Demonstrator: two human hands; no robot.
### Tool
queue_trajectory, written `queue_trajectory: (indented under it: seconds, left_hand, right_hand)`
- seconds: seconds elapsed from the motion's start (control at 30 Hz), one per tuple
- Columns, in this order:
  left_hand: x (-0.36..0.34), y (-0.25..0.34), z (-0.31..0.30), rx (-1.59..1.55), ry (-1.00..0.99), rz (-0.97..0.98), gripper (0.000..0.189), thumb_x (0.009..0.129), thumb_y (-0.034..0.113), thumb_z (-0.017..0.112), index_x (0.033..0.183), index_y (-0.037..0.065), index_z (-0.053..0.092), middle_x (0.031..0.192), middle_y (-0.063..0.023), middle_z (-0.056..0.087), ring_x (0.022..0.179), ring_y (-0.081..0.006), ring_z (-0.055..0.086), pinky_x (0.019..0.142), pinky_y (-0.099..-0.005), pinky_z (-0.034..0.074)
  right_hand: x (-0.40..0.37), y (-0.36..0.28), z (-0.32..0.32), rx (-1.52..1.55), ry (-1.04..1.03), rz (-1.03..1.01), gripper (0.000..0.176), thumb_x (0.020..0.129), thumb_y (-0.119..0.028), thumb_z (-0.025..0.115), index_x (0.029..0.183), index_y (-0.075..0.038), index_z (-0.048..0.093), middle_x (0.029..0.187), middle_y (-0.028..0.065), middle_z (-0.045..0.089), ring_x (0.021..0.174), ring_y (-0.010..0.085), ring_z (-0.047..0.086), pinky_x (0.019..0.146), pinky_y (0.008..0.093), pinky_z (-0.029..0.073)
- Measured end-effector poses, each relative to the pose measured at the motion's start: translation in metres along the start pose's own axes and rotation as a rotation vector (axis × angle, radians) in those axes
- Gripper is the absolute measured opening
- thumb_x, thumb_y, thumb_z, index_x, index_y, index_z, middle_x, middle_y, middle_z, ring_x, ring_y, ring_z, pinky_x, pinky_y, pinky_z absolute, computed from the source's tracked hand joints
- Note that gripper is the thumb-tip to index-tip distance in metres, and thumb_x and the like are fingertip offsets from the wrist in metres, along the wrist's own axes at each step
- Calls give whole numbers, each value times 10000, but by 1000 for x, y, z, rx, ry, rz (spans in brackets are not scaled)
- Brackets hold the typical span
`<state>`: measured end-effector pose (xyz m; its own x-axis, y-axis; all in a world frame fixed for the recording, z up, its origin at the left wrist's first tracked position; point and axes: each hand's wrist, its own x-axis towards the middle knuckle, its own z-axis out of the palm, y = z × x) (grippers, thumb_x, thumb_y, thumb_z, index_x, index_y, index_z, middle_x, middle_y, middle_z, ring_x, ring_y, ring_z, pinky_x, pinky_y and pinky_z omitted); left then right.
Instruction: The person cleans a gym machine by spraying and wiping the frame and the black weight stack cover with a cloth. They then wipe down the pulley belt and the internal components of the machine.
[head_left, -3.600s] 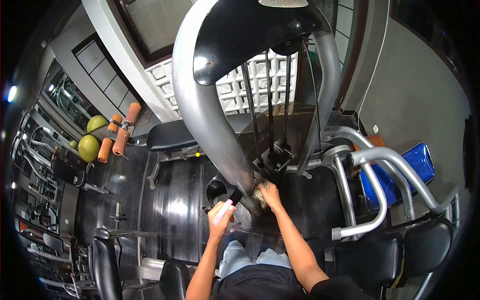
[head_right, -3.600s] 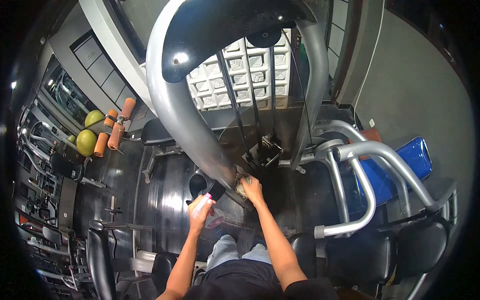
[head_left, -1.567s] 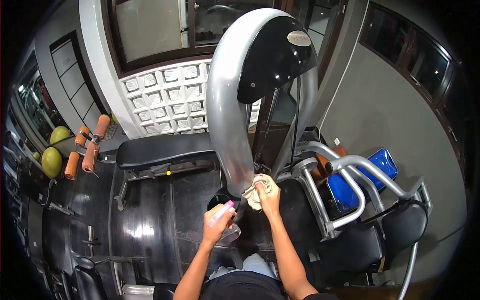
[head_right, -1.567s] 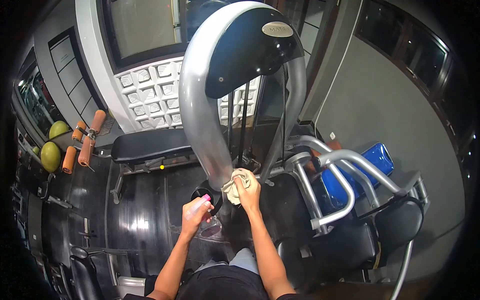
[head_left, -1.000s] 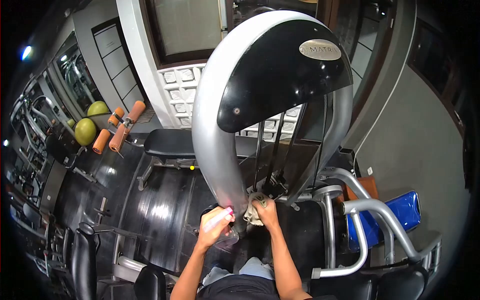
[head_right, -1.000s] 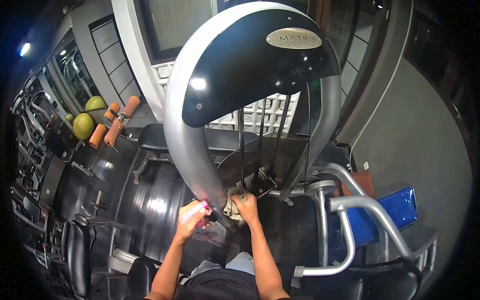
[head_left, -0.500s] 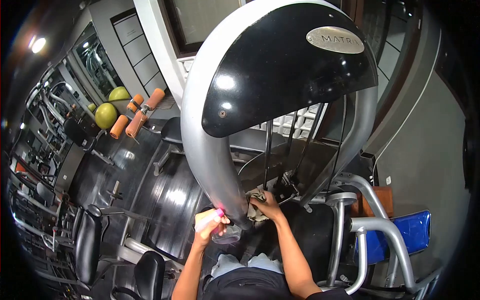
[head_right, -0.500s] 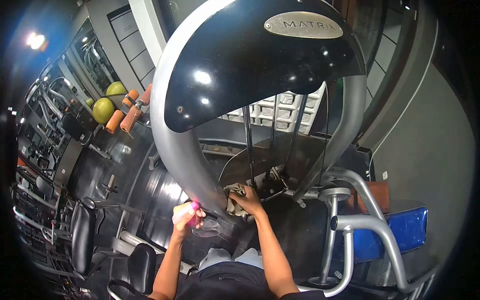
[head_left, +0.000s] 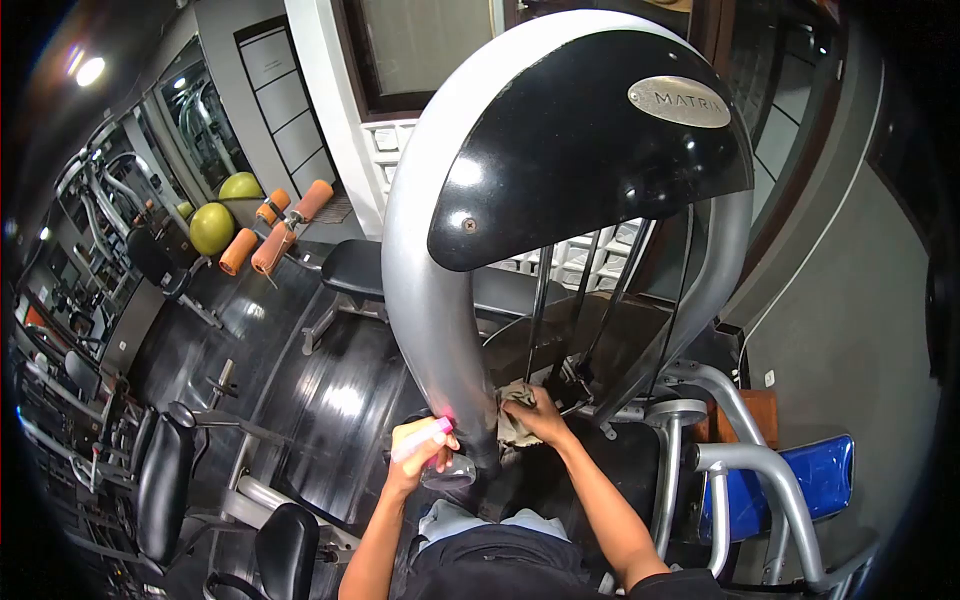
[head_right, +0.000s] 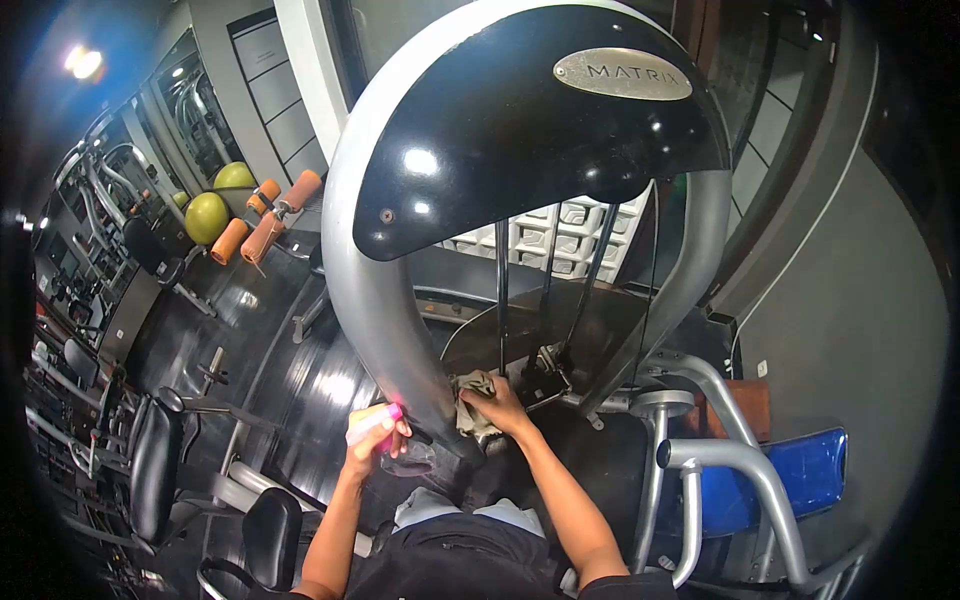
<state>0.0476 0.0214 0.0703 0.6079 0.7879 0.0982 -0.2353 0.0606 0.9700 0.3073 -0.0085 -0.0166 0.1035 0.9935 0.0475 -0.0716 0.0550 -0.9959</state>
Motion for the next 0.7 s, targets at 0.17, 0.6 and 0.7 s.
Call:
queue_trajectory:
  seconds: [0.17,0.6,0.7]
  left_hand:
    - [2,2,-1,26,-21,9,351,943,292,659,855,-47,673,782,-121,687,551,-163,620,529,-269,484]
    - [-16,21,40,169,186,81,277,965,200,660,837,-46,656,754,-70,579,526,-130,597,537,-262,480]
    - [-18,26,49,358,235,133,260,951,178,672,805,-36,653,730,-60,573,524,-127,593,516,-265,462]
  right_hand:
    - [-3,-24,7,-132,21,-44,177,864,-150,729,973,-28,662,897,30,686,857,108,615,807,296,494]
    - [-42,-34,33,-410,251,-451,406,645,-4,837,1026,-24,697,995,124,720,917,288,715,815,359,552]
    - [-35,-27,23,-321,223,-311,323,713,-24,792,1016,-7,680,973,130,712,905,277,718,806,352,550]
